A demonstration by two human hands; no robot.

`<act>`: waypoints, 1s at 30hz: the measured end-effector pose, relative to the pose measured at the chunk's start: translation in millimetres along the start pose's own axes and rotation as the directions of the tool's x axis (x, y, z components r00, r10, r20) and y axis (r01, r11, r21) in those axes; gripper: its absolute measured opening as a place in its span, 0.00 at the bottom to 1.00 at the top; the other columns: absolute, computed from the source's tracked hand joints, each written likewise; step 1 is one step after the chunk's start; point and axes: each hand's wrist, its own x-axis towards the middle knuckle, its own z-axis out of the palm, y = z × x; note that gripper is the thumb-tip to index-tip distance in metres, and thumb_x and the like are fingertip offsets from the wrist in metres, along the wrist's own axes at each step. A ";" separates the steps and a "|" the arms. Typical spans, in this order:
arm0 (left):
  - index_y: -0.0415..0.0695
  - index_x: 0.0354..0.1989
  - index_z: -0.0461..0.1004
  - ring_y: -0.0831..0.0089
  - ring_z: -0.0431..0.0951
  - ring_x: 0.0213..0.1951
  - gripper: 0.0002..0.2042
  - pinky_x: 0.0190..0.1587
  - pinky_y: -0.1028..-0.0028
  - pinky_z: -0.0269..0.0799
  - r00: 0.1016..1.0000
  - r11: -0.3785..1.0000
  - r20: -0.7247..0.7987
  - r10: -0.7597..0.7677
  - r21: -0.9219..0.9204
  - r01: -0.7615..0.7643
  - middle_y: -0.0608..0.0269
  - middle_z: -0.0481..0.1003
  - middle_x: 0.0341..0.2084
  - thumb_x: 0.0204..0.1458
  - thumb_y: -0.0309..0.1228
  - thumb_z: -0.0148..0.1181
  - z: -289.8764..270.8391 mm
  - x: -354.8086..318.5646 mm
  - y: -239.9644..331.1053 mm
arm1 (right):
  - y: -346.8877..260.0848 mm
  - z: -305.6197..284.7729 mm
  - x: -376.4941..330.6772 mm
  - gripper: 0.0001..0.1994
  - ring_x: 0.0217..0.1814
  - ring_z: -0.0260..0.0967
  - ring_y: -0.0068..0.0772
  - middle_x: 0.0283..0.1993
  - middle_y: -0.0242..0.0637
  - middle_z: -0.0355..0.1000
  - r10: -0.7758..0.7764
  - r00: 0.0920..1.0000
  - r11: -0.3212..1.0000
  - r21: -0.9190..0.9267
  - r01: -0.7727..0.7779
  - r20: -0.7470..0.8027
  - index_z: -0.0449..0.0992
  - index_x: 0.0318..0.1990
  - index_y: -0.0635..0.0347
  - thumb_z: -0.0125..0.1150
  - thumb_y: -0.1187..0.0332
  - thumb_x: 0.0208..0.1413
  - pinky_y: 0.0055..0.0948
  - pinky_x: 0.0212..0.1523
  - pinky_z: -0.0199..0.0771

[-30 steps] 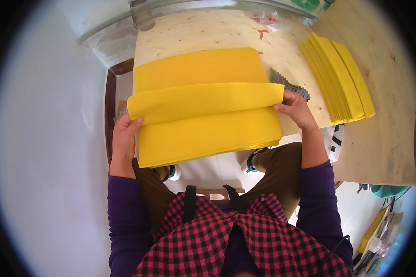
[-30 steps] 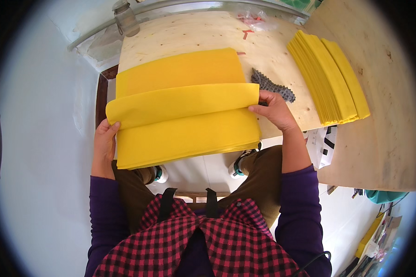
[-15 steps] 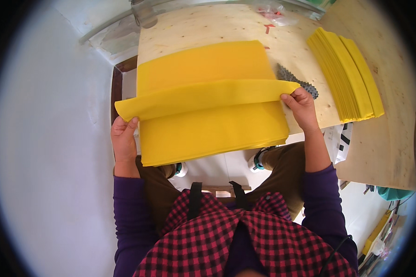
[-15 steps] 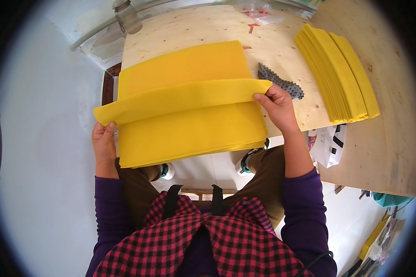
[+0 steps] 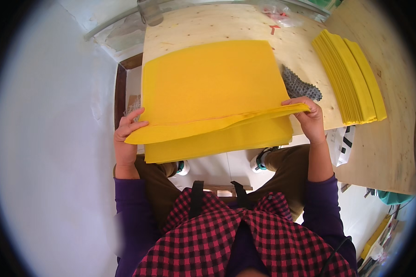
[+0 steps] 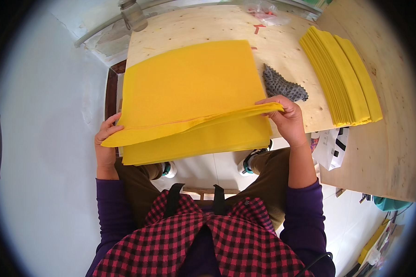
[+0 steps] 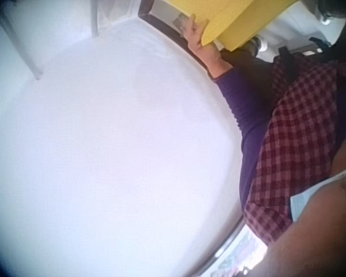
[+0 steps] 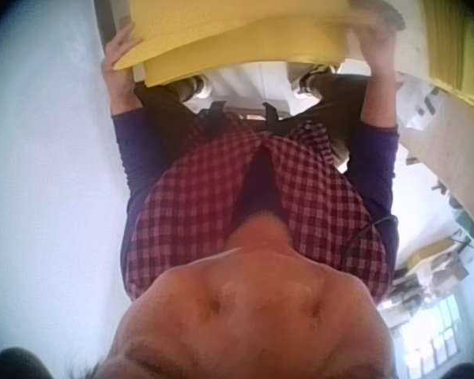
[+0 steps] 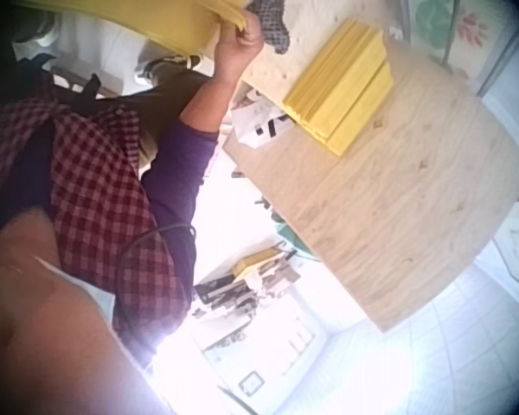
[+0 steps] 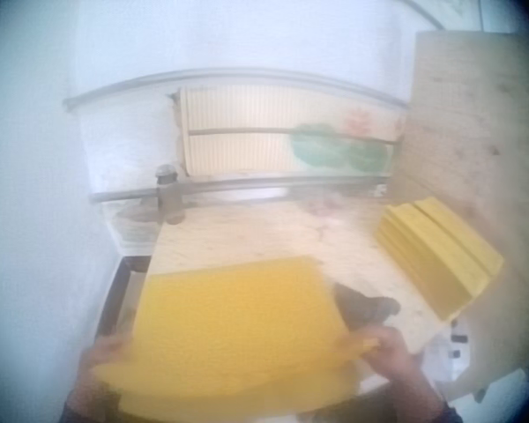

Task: The person folds a stack of yellow foam sheets on a wooden table, aligning edges and pressing folds flat. They repeatedly fold and unfold the sheets, then stack the folded pieces on the table.

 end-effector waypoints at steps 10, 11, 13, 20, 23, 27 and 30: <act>0.37 0.38 0.81 0.69 0.78 0.43 0.10 0.46 0.75 0.72 0.994 0.994 0.033 -0.101 0.050 0.099 0.54 0.79 0.39 0.50 0.20 0.56 -0.2 -0.1 6.1 | 3.1 4.5 -15.7 0.10 0.41 0.72 0.24 0.38 0.34 0.75 0.066 0.996 0.996 -0.067 -0.062 0.055 0.78 0.37 0.64 0.55 0.86 0.50 0.23 0.45 0.72; 0.37 0.38 0.81 0.70 0.78 0.40 0.09 0.43 0.76 0.72 0.989 0.987 0.007 -0.148 0.056 0.147 0.56 0.80 0.37 0.51 0.21 0.56 1.9 0.1 7.1 | 3.2 5.1 -15.0 0.09 0.41 0.73 0.27 0.40 0.36 0.76 0.062 0.996 0.996 0.053 -0.065 0.065 0.77 0.38 0.64 0.53 0.84 0.53 0.25 0.46 0.73; 0.37 0.38 0.81 0.74 0.77 0.34 0.09 0.37 0.78 0.71 0.972 0.970 -0.044 -0.229 0.068 0.231 0.60 0.79 0.32 0.52 0.22 0.55 3.7 0.4 11.5 | 0.8 4.6 -8.2 0.06 0.39 0.73 0.24 0.37 0.34 0.75 0.024 1.000 1.000 0.020 -0.024 0.010 0.77 0.37 0.64 0.55 0.82 0.55 0.22 0.43 0.72; 0.37 0.40 0.78 0.82 0.69 0.21 0.10 0.22 0.80 0.62 0.982 0.980 -0.087 -0.167 0.095 0.175 0.67 0.75 0.23 0.55 0.26 0.52 -5.0 54.1 50.0 | -49.3 -21.1 58.7 0.05 0.41 0.77 0.27 0.38 0.34 0.76 -0.025 0.998 0.997 0.078 0.029 -0.052 0.75 0.41 0.67 0.57 0.77 0.58 0.23 0.47 0.75; 0.37 0.41 0.76 0.77 0.74 0.24 0.09 0.26 0.79 0.67 0.985 0.978 -0.053 -0.162 0.124 0.167 0.63 0.77 0.26 0.57 0.26 0.51 -11.0 106.9 80.5 | -76.3 -34.4 104.7 0.04 0.42 0.77 0.28 0.38 0.36 0.76 -0.039 0.992 0.996 0.075 0.048 -0.119 0.74 0.39 0.65 0.57 0.75 0.59 0.24 0.47 0.76; 0.36 0.44 0.74 0.71 0.79 0.33 0.09 0.36 0.77 0.74 0.994 0.998 -0.098 -0.056 -0.047 0.052 0.58 0.78 0.34 0.57 0.24 0.54 -6.1 141.1 117.5 | -109.3 -40.7 134.6 0.04 0.43 0.77 0.29 0.38 0.37 0.76 -0.219 0.964 0.968 0.092 0.234 -0.151 0.73 0.34 0.64 0.56 0.73 0.61 0.26 0.49 0.77; 0.34 0.45 0.74 0.68 0.80 0.38 0.09 0.43 0.75 0.74 0.991 0.994 -0.118 0.058 -0.082 -0.068 0.56 0.78 0.38 0.58 0.24 0.54 -7.1 135.4 136.4 | -126.3 -44.9 127.1 0.05 0.42 0.77 0.29 0.37 0.37 0.76 -0.310 0.934 0.936 0.118 0.333 -0.177 0.71 0.32 0.64 0.55 0.74 0.61 0.27 0.48 0.77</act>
